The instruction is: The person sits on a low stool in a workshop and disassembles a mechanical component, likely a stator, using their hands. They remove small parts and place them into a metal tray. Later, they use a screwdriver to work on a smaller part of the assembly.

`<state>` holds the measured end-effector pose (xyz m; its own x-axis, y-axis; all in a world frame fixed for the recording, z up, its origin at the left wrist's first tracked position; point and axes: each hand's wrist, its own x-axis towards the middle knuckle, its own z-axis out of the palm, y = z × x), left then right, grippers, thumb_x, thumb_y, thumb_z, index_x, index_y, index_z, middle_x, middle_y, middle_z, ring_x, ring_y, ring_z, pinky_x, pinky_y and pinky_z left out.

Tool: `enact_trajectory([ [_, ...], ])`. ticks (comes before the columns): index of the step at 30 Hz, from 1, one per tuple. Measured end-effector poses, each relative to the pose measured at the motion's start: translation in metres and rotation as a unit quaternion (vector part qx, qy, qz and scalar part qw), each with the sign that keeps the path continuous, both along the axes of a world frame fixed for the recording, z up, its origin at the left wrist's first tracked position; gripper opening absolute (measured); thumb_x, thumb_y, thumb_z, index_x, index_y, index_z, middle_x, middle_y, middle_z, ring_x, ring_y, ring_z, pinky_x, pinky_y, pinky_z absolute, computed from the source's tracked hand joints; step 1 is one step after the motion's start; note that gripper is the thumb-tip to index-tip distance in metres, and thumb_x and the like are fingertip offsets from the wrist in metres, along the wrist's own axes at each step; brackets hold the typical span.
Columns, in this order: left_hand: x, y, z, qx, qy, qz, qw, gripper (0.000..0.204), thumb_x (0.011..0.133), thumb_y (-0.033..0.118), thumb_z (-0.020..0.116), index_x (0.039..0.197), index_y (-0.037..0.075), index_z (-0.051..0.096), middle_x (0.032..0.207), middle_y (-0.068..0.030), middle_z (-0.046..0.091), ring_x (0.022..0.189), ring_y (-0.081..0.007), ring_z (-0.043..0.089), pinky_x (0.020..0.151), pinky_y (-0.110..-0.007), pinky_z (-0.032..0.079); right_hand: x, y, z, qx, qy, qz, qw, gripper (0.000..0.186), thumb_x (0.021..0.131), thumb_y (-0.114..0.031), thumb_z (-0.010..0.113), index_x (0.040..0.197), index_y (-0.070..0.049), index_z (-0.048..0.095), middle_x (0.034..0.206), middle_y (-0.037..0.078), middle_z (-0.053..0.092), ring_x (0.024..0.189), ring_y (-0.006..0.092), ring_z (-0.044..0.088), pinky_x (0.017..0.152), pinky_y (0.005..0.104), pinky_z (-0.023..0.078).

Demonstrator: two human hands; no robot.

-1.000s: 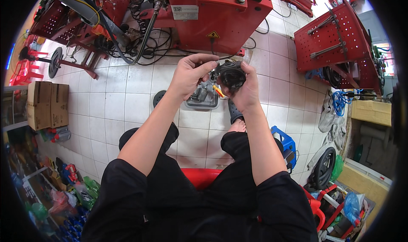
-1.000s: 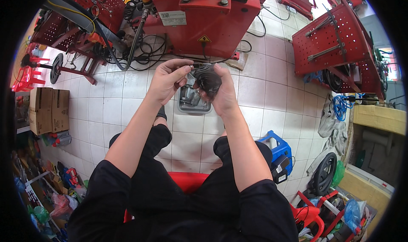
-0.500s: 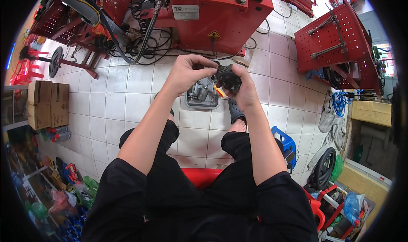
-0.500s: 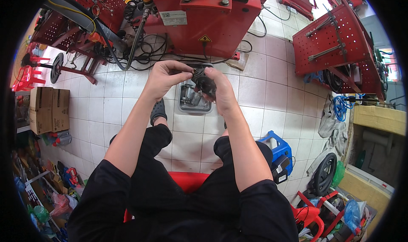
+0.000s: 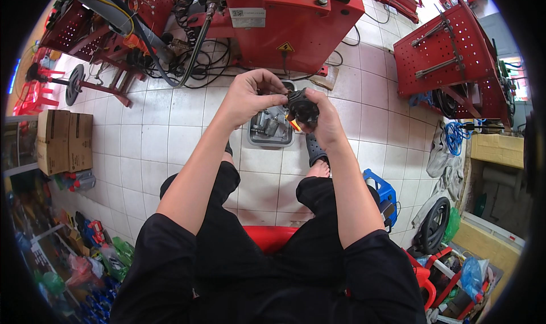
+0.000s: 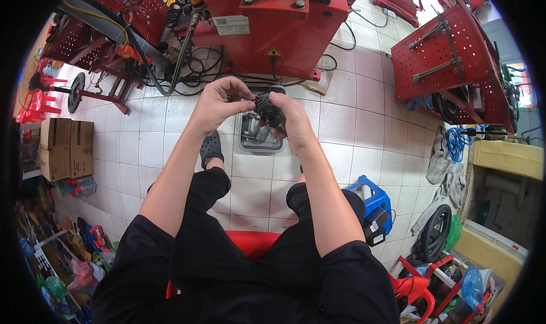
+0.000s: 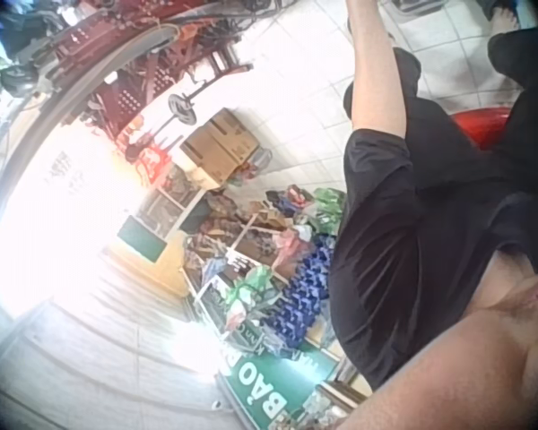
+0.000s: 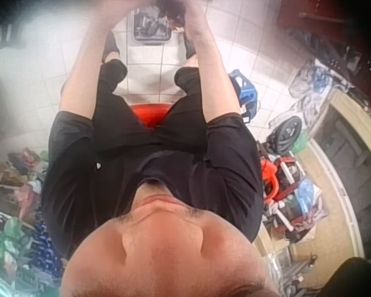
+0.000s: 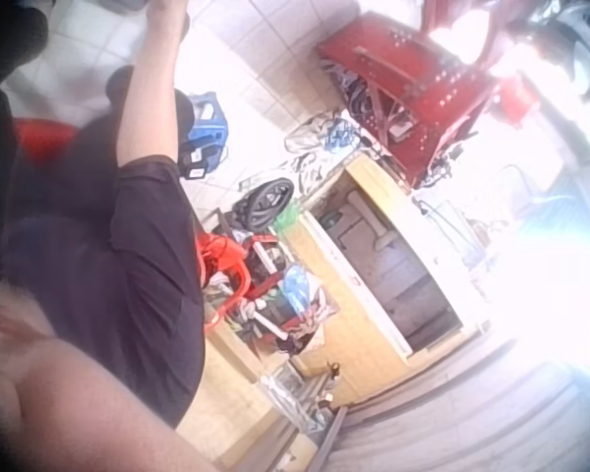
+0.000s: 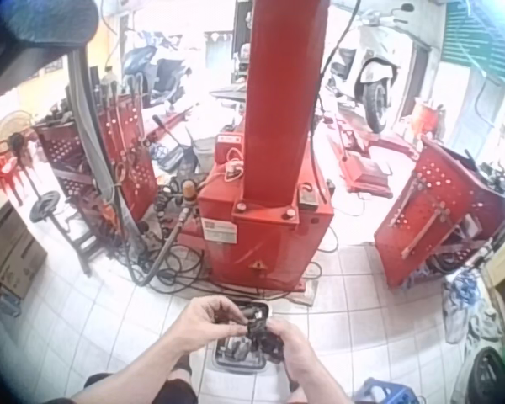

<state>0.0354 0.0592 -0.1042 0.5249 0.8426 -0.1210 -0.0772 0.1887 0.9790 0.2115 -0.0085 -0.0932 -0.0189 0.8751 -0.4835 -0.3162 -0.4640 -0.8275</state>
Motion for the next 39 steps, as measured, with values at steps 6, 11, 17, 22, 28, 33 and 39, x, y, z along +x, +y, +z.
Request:
enact_trajectory([
  [6,0.009,-0.004,-0.003,0.011,0.0,0.042,0.999,0.023,0.076,-0.001,0.072,0.091,0.003,0.056,0.089,-0.0098,0.067,0.083,-0.0113,0.064,0.075,-0.023,0.052,0.005,0.0,-0.006,0.004,0.072,-0.007,0.997,0.044,0.086,-0.05,0.047,0.097,-0.01,0.061,0.069,0.007,0.062,0.051,0.0083,0.049,0.044,0.0206,0.032],
  [11,0.016,-0.008,-0.008,0.023,-0.022,0.088,0.996,0.024,0.078,-0.001,0.071,0.095,0.003,0.054,0.089,-0.0102,0.067,0.084,-0.0113,0.064,0.077,-0.024,0.051,0.004,0.001,-0.012,0.008,0.108,-0.017,0.994,0.046,0.085,-0.053,0.046,0.097,-0.011,0.06,0.069,0.009,0.062,0.05,0.0096,0.049,0.042,0.0216,0.03],
  [17,0.019,-0.009,-0.012,-0.008,-0.082,0.086,0.993,0.026,0.079,0.0,0.07,0.098,0.004,0.052,0.091,-0.0103,0.067,0.084,-0.0111,0.062,0.077,-0.024,0.049,0.002,0.001,-0.012,0.002,0.153,-0.025,0.988,0.047,0.085,-0.053,0.046,0.097,-0.01,0.059,0.068,0.01,0.062,0.048,0.0114,0.049,0.04,0.0228,0.03],
  [22,0.018,-0.008,-0.012,-0.01,-0.062,0.069,0.996,0.025,0.08,0.001,0.07,0.097,0.004,0.052,0.091,-0.0101,0.067,0.083,-0.0105,0.062,0.076,-0.024,0.049,0.002,0.001,-0.016,0.0,0.177,-0.025,0.984,0.047,0.086,-0.053,0.044,0.096,-0.009,0.059,0.068,0.01,0.062,0.047,0.0126,0.049,0.04,0.0236,0.03],
  [28,0.02,-0.01,-0.011,0.007,-0.036,0.071,0.997,0.023,0.08,0.001,0.07,0.095,0.004,0.053,0.089,-0.0095,0.067,0.081,-0.0091,0.062,0.073,-0.022,0.049,0.002,0.0,-0.019,-0.011,0.21,-0.036,0.977,0.048,0.086,-0.052,0.043,0.096,-0.009,0.06,0.067,0.01,0.061,0.047,0.0139,0.048,0.042,0.0251,0.032],
  [33,0.02,-0.011,-0.009,0.008,-0.057,0.078,0.995,0.022,0.079,0.001,0.07,0.095,0.004,0.055,0.088,-0.0081,0.067,0.078,-0.0066,0.06,0.068,-0.019,0.047,-0.001,0.0,-0.017,-0.006,0.223,-0.036,0.974,0.048,0.086,-0.052,0.042,0.096,-0.009,0.06,0.068,0.01,0.061,0.049,0.0143,0.049,0.043,0.0258,0.034],
  [39,0.02,-0.011,-0.008,0.011,-0.03,0.056,0.998,0.02,0.078,0.002,0.07,0.093,0.003,0.057,0.087,-0.006,0.067,0.074,-0.0045,0.059,0.066,-0.018,0.046,-0.001,-0.001,-0.019,-0.009,0.206,-0.054,0.977,0.049,0.086,-0.053,0.043,0.097,-0.008,0.06,0.067,0.009,0.06,0.048,0.0146,0.049,0.043,0.0257,0.034],
])
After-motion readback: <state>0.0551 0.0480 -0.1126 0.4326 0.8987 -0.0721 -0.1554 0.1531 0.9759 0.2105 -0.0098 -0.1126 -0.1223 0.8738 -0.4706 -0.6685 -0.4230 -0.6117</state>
